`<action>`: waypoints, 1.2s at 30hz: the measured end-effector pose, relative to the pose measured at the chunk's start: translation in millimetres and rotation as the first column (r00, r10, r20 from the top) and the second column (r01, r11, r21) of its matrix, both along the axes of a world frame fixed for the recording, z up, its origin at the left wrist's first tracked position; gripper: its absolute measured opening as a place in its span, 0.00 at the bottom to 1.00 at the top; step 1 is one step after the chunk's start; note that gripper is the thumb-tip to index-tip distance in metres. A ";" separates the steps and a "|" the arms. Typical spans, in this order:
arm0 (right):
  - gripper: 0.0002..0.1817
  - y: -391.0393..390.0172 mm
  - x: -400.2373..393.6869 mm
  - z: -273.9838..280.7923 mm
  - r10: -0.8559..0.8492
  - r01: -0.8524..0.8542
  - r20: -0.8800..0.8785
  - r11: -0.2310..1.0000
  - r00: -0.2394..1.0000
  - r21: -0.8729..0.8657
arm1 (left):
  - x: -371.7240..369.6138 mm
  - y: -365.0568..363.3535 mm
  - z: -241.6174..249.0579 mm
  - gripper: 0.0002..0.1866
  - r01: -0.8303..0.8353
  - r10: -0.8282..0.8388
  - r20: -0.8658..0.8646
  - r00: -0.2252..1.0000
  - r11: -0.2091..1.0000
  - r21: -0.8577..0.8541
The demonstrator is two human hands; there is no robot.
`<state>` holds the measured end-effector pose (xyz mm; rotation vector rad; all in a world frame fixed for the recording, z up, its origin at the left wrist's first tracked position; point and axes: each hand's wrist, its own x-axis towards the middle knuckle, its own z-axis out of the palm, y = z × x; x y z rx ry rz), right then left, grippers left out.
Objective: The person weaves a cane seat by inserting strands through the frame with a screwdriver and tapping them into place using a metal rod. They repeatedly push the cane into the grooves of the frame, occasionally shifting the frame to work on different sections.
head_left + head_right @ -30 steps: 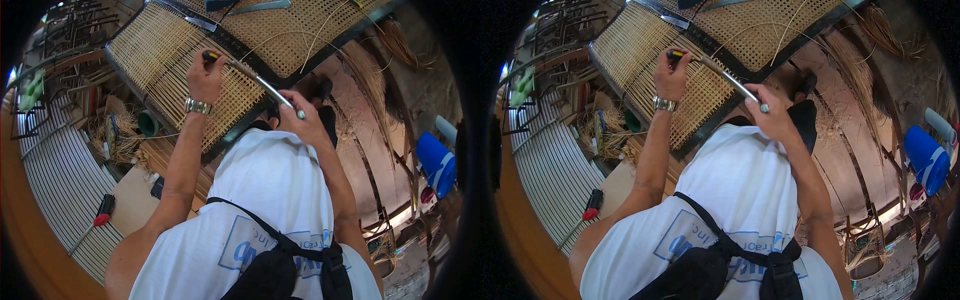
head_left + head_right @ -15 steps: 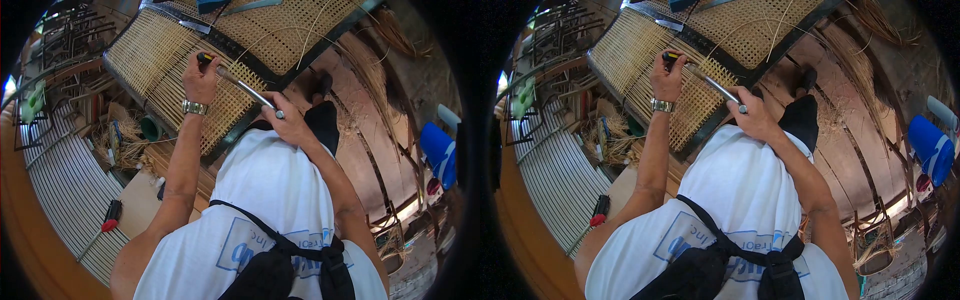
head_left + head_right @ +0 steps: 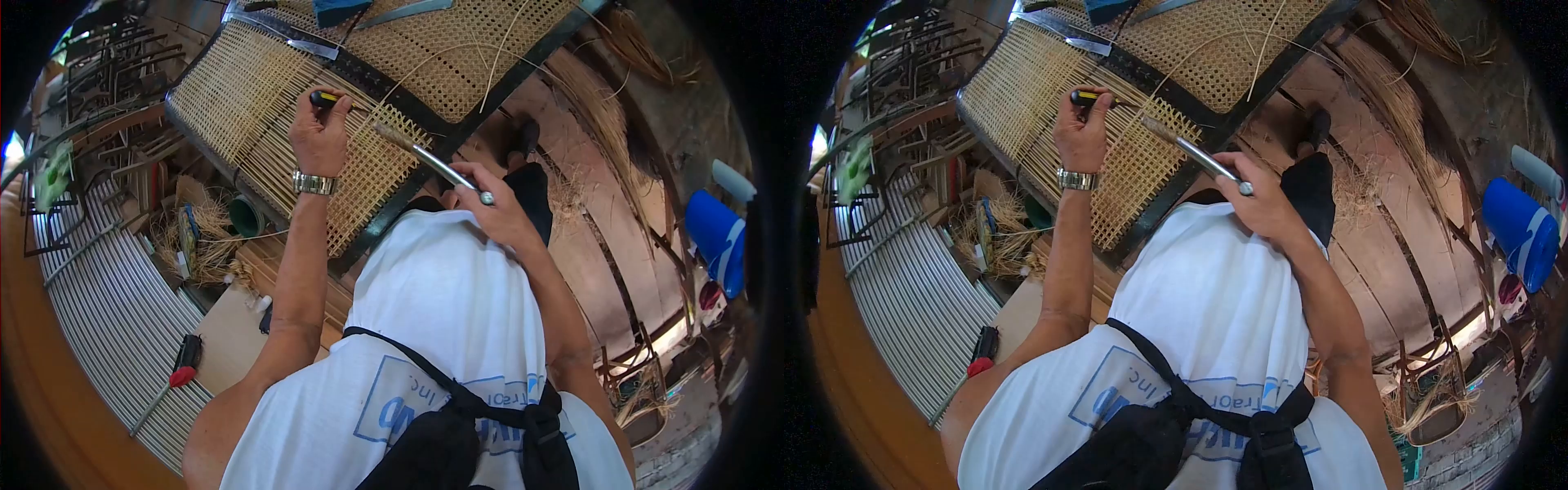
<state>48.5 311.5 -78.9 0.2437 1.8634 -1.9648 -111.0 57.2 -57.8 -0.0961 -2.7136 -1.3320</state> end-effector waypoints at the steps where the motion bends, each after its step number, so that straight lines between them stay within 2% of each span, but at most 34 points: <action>1: 0.21 3.3 3.3 -0.2 -0.027 0.027 0.015 1.000 1.000 -0.009 | -1.4 -0.4 -1.4 0.13 -0.001 0.001 0.001 1.000 1.000 0.000; 3: 0.21 1.8 2.7 -4.5 -0.090 0.090 0.019 0.995 0.996 -0.048 | -7.6 0.2 -6.6 0.13 -0.041 0.041 -0.010 0.999 0.998 -0.048; 5: 0.20 0.8 -10.7 -17.6 -0.116 0.116 -0.015 0.993 0.993 -0.029 | -12.2 -3.1 -16.2 0.13 -0.006 0.004 -0.024 1.000 0.997 -0.078; 7: 0.20 -7.0 -25.9 -14.2 -0.124 0.124 -0.004 0.991 0.992 -0.059 | -13.9 -7.1 -21.3 0.13 0.032 -0.017 0.083 0.996 0.983 -0.182; 9: 0.20 -13.1 -41.4 -5.1 -0.096 0.101 -0.098 0.994 0.991 0.044 | -13.6 -6.6 -21.9 0.13 0.044 -0.034 0.074 0.997 0.989 -0.138; 10: 0.20 -15.1 -46.5 -21.6 -0.006 0.007 -0.131 1.000 0.991 0.007 | -14.2 -6.0 -21.0 0.14 0.052 -0.047 0.061 0.997 0.994 -0.094; 13: 0.19 -6.0 -46.6 -12.9 -0.046 0.047 -0.070 0.999 0.996 0.007 | -11.3 -8.0 -13.9 0.14 0.006 -0.004 0.040 0.999 0.998 -0.059; 14: 0.19 -7.5 -42.4 -21.8 -0.131 0.128 -0.037 0.988 0.991 -0.088 | -10.5 -7.3 -14.2 0.14 0.004 -0.001 0.044 0.999 0.998 -0.058; 16: 0.19 -0.4 -40.1 -17.4 -0.126 0.123 -0.051 0.990 0.991 -0.065 | -9.0 -5.8 -14.6 0.15 0.021 -0.022 0.050 0.998 0.999 0.029; 17: 0.19 2.4 -41.5 -15.8 -0.127 0.124 -0.074 0.991 0.989 -0.042 | -9.2 -4.8 -15.2 0.15 0.021 -0.022 0.048 0.999 0.999 0.032; 19: 0.19 1.1 -44.3 -12.3 -0.125 0.123 -0.042 0.992 0.991 -0.040 | -5.4 0.5 -13.9 0.14 0.070 -0.060 0.061 0.996 0.983 -0.169; 22: 0.19 1.4 -43.0 -9.9 -0.100 0.100 -0.013 0.995 0.995 0.003 | -2.7 5.0 -10.9 0.14 0.076 -0.067 0.066 0.996 0.986 -0.149; 24: 0.19 10.0 -41.6 -15.1 0.034 -0.035 -0.059 0.999 0.998 -0.025 | -2.5 1.6 -9.1 0.14 0.081 -0.071 0.074 0.995 0.986 -0.142; 25: 0.19 12.8 -37.1 -12.5 0.034 -0.036 -0.059 0.999 0.998 -0.026 | -2.2 -0.9 -8.5 0.14 0.044 -0.041 0.049 0.998 0.996 -0.075; 26: 0.19 16.1 -27.4 -6.9 -0.061 0.062 0.007 0.996 0.998 -0.071 | -0.7 -2.4 -8.3 0.14 0.009 -0.009 0.029 1.000 1.000 -0.006; 27: 0.19 19.1 -20.1 -2.0 -0.153 0.160 0.077 0.981 0.985 -0.108 | 1.1 -2.6 -6.4 0.14 0.007 -0.007 0.032 0.999 1.000 -0.005; 28: 0.20 21.0 -13.9 -6.5 -0.166 0.169 0.052 0.985 0.985 -0.039 | 1.9 -2.3 -3.0 0.14 0.017 -0.017 0.037 0.999 1.000 0.009; 31: 0.19 20.0 -7.4 -4.5 -0.220 0.224 0.056 0.971 0.974 -0.081 | 4.9 0.6 -7.2 0.14 0.051 -0.052 0.024 0.998 0.997 0.058; 33: 0.19 19.1 -11.6 0.8 -0.235 0.238 0.048 0.970 0.971 -0.052 | 5.6 3.9 -8.7 0.15 0.076 -0.066 0.095 0.993 0.992 -0.101; 36: 0.20 14.0 -13.8 1.9 -0.261 0.262 0.028 0.964 0.965 -0.040 | 6.2 5.9 -8.0 0.15 0.099 -0.088 0.099 0.991 0.988 -0.122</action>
